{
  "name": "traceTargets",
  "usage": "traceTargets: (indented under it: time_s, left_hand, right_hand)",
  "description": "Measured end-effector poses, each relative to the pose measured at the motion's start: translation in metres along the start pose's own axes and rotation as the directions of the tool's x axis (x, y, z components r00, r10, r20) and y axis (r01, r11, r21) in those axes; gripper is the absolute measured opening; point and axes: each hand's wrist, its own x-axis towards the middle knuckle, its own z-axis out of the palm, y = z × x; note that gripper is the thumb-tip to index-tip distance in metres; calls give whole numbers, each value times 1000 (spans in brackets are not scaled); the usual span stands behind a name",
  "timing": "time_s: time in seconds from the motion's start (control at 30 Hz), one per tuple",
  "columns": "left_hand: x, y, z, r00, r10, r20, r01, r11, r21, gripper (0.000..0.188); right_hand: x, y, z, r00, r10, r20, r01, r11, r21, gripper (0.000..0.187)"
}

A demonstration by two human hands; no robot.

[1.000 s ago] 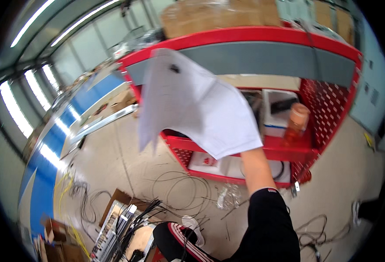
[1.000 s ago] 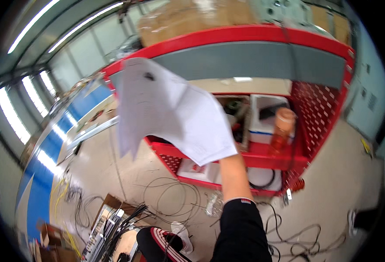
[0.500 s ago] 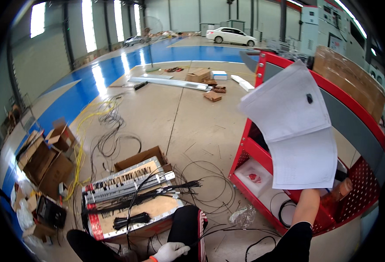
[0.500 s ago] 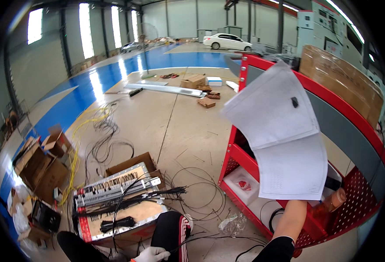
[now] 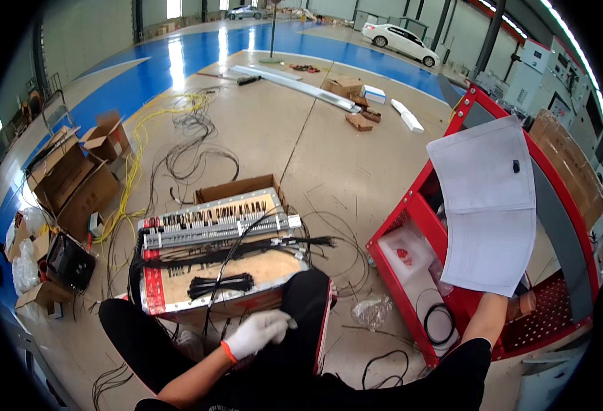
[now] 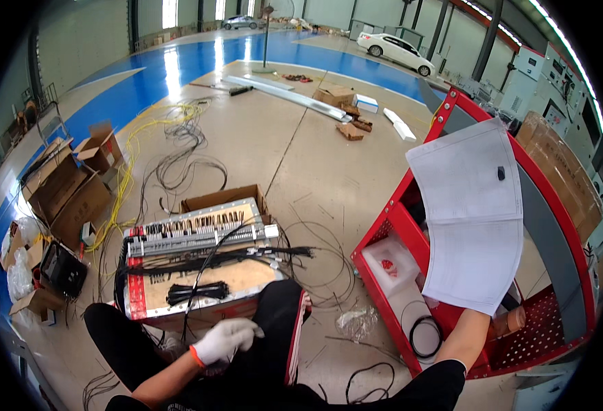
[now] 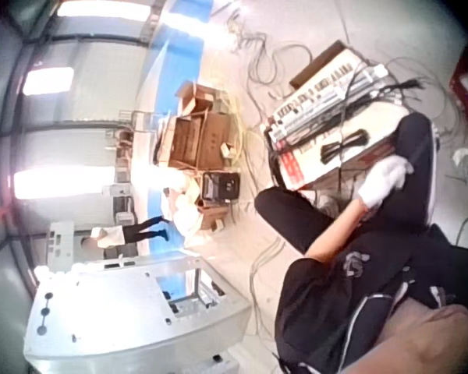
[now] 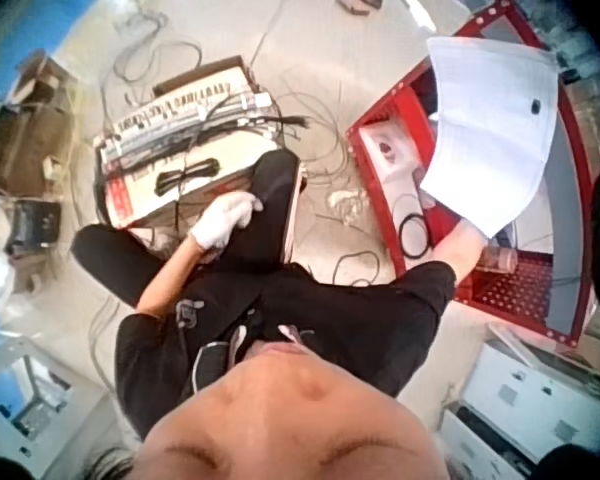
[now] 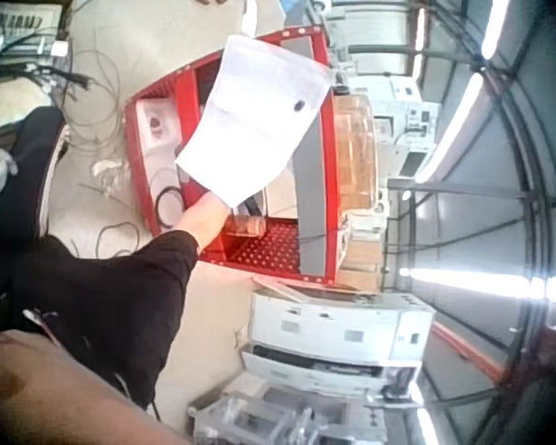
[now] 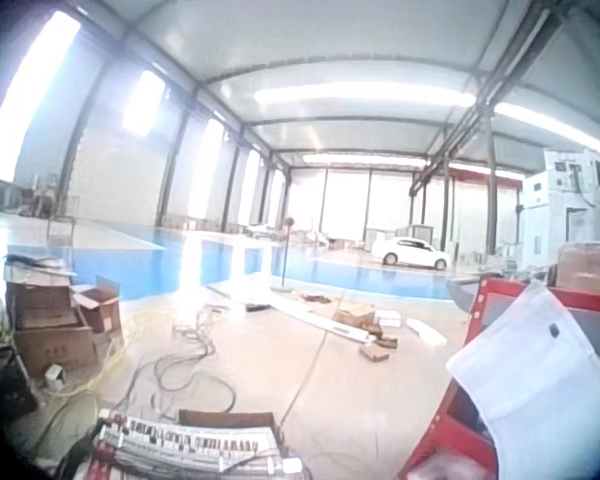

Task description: The person sits on the floor and organizes a bundle of black wires. They pick up individual wires, straighten them, and place them into a neat pile on a cardboard box. The person uses a pair of pliers to cut a wire tie and continues bundling the wires.

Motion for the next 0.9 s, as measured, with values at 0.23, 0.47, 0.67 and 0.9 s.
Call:
traceTargets:
  time_s: [0.23,0.47,0.67,0.9]
  left_hand:
    - [-39,42,-40,962,30,-271,-52,996,-76,19]
    - [-84,37,-74,937,129,-324,-239,915,-326,36]
    - [-99,21,-86,923,178,-341,-294,898,-328,41]
    - [-117,1,-90,803,63,-592,-300,901,-312,31]
  right_hand:
    - [-72,-71,-49,989,67,-131,-13,925,379,51]
    - [-203,-5,-173,997,-26,-73,38,985,170,49]
    - [-331,-63,-169,771,-95,630,-424,661,619,36]
    - [-492,-245,-135,-542,-575,613,-791,103,-603,44]
